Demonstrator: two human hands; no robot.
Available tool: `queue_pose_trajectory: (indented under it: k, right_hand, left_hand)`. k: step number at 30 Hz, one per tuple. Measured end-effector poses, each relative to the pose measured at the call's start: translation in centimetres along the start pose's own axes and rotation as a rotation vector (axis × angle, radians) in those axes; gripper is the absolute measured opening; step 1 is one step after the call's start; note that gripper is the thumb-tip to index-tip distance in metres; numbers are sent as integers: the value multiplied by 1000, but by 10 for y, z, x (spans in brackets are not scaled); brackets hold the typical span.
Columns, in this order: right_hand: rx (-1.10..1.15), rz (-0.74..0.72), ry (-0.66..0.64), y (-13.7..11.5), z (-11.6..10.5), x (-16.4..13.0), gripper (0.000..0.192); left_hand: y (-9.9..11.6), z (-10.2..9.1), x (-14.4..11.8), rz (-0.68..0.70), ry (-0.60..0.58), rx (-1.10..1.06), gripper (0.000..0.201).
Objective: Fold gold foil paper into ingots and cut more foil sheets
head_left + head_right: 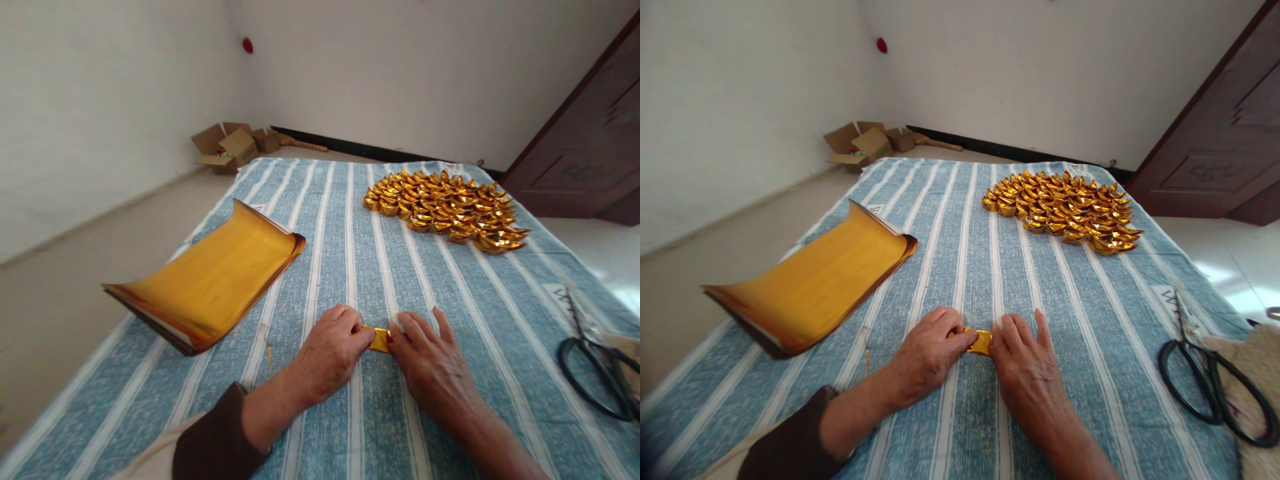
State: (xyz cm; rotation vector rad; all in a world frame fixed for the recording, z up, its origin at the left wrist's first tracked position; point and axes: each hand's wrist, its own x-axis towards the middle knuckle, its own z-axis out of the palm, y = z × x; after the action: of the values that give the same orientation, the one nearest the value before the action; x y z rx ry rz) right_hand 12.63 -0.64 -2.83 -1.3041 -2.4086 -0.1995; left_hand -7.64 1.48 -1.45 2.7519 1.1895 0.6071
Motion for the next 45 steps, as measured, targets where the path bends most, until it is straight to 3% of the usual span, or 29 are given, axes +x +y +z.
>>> queue_pose_trajectory:
  k: [5, 13, 31, 45]
  right_hand:
    - [45, -74, 100, 1, -5, 4, 24]
    - [176, -216, 27, -3, -8, 8, 26]
    - [-57, -323, -5, -10, -6, 1, 27]
    - [-80, -307, 3, -14, -4, 3, 20]
  left_hand:
    - [0, 0, 0, -11, 1, 8, 20]
    - [-1, -2, 1, -31, -23, -41, 18]
    - [-20, 0, 1, 15, -79, -149, 11]
    - [-38, -11, 2, -15, -154, -565, 21]
